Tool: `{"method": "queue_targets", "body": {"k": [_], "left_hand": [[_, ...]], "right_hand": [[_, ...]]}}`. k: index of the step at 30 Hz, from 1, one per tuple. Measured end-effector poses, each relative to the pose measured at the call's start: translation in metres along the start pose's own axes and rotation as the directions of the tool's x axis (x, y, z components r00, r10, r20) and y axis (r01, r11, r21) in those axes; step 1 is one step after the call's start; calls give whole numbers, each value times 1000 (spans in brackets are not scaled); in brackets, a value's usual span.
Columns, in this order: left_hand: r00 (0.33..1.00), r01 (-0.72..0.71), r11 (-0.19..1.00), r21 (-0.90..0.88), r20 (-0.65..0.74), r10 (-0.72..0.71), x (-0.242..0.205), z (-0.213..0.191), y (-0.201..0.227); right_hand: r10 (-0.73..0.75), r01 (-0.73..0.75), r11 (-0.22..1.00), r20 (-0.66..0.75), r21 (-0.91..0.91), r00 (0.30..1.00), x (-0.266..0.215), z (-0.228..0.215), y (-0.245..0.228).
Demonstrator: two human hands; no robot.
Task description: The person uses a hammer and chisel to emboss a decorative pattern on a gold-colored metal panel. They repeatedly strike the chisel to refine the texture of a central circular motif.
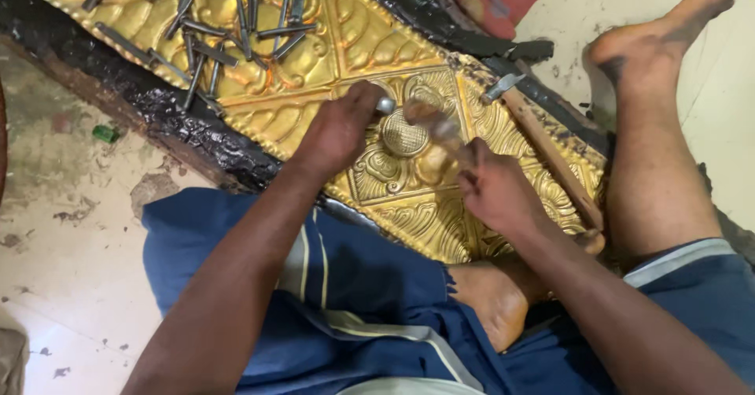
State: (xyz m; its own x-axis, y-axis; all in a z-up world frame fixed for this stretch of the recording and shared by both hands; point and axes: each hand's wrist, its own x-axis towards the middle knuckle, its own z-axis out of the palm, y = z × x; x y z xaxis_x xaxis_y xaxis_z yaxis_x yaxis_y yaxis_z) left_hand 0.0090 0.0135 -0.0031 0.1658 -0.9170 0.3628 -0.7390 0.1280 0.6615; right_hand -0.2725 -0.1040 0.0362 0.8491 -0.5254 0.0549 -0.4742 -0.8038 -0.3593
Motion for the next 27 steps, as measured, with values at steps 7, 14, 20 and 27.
{"method": "queue_targets", "body": {"k": [7, 14, 20, 27], "left_hand": [[978, 76, 966, 246, 168, -119, 1, 10, 0], [983, -41, 989, 143, -169, 65, 12, 3, -12], [962, 246, 950, -193, -70, -263, 18, 1, -38], [995, 15, 996, -83, -99, -23, 9, 6, -31]], "right_hand": [[241, -67, 501, -65, 863, 968, -19, 12, 15], [319, -304, 944, -122, 126, 940, -3, 0, 3], [336, -31, 808, -418, 588, 844, -16, -64, -24], [160, -162, 987, 175, -3, 972, 31, -21, -40]]}}
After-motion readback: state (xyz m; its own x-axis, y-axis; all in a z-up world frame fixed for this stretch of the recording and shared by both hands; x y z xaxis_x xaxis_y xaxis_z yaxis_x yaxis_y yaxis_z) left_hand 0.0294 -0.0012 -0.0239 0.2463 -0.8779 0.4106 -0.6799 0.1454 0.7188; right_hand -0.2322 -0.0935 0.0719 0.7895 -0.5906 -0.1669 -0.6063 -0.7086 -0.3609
